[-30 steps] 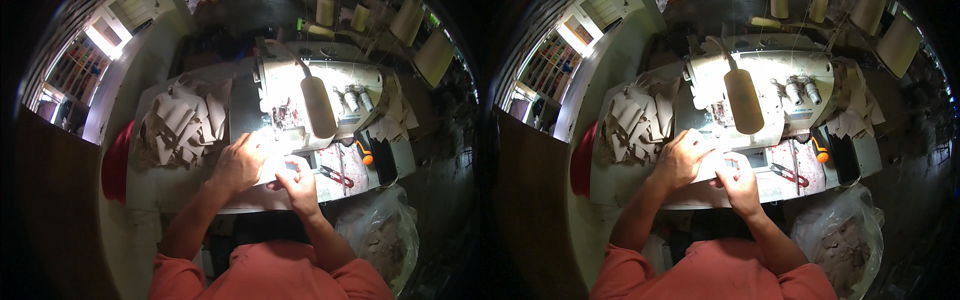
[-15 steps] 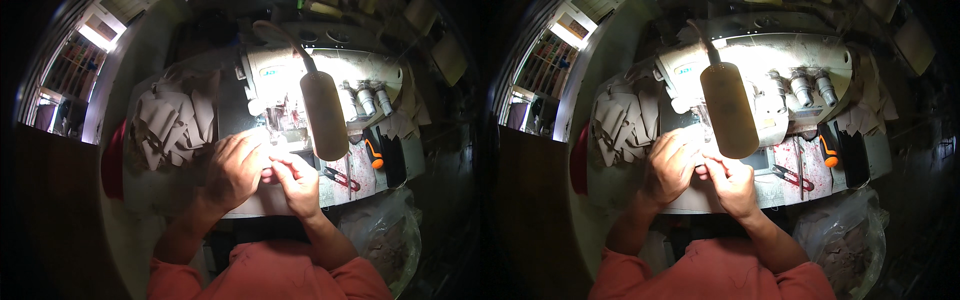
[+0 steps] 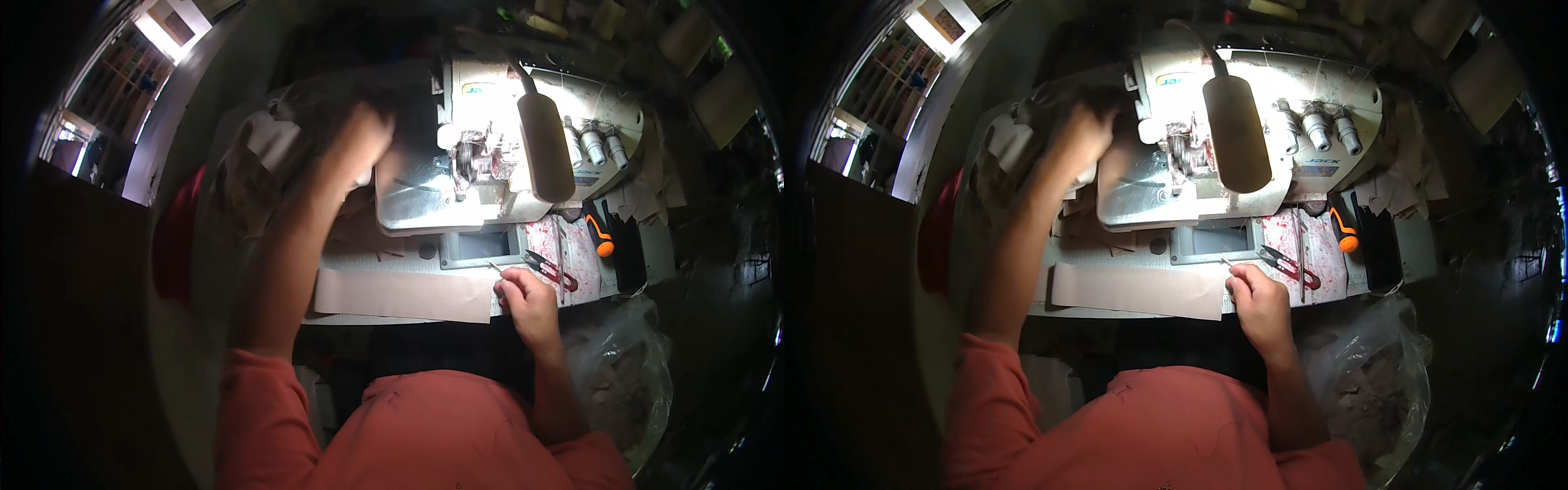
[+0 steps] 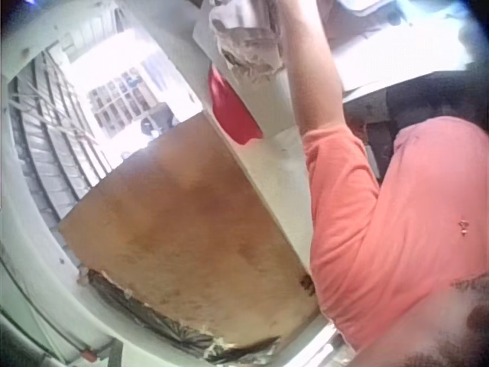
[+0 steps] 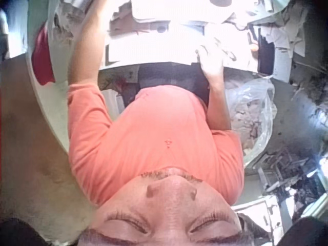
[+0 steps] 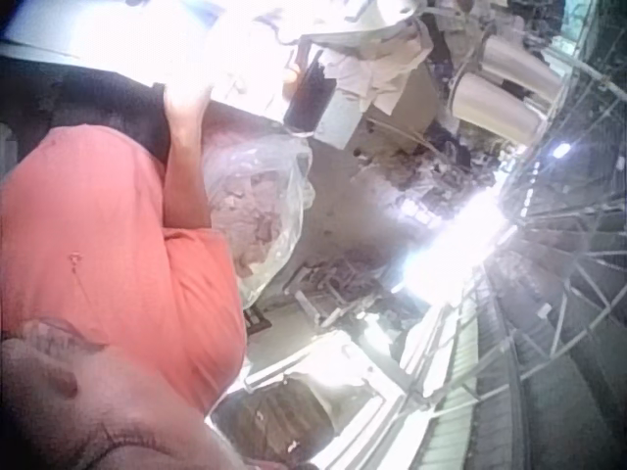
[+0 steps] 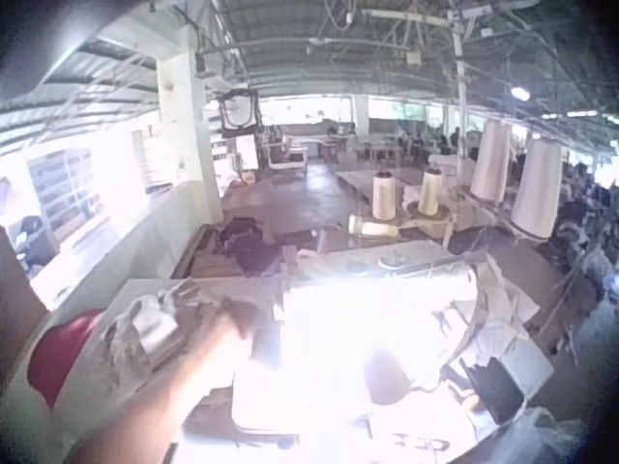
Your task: The person repeatedly folds small rectangular pieces of light-colored fabric by hand at a sewing workstation. They pick up each piece, fold it in half, and place it on a growing stack to the left of the sewing machine. The person occasionally adjusts the stack and continues folding additional pieces.
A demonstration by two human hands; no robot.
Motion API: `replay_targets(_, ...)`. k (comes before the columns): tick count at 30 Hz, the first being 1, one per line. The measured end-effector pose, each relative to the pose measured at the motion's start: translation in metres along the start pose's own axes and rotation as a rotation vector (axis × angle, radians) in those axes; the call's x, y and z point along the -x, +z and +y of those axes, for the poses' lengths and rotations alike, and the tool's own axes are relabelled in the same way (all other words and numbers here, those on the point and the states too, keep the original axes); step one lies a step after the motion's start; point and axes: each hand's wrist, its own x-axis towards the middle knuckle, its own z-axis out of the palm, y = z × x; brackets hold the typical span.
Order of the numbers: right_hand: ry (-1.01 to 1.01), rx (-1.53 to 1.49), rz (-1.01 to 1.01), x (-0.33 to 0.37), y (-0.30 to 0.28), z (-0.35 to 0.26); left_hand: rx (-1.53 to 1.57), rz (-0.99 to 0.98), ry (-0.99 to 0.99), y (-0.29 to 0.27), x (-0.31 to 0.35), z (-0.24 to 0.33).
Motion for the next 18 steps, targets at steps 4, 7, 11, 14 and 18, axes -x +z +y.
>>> replay_targets(4,-0.284,0.355,0.07,0.002,0.013,-0.005,-0.037,0.076,-0.368,-0.059,0.026,-0.08)
replay_targets(7,-0.309,0.486,0.079,-0.003,0.02,0.002,0.088,0.384,-0.494,-0.108,0.083,-0.079)
replay_targets(11,-0.267,0.478,-0.007,-0.006,0.018,-0.004,0.141,-0.045,-0.605,-0.096,0.196,-0.041)
replay_targets(14,-0.187,0.349,-0.004,-0.002,0.017,-0.003,-0.2,-0.046,-0.707,-0.064,0.252,-0.006)
replay_targets(18,-0.263,0.272,0.027,-0.002,0.015,-0.011,-0.104,0.048,-0.802,-0.034,0.294,-0.036)
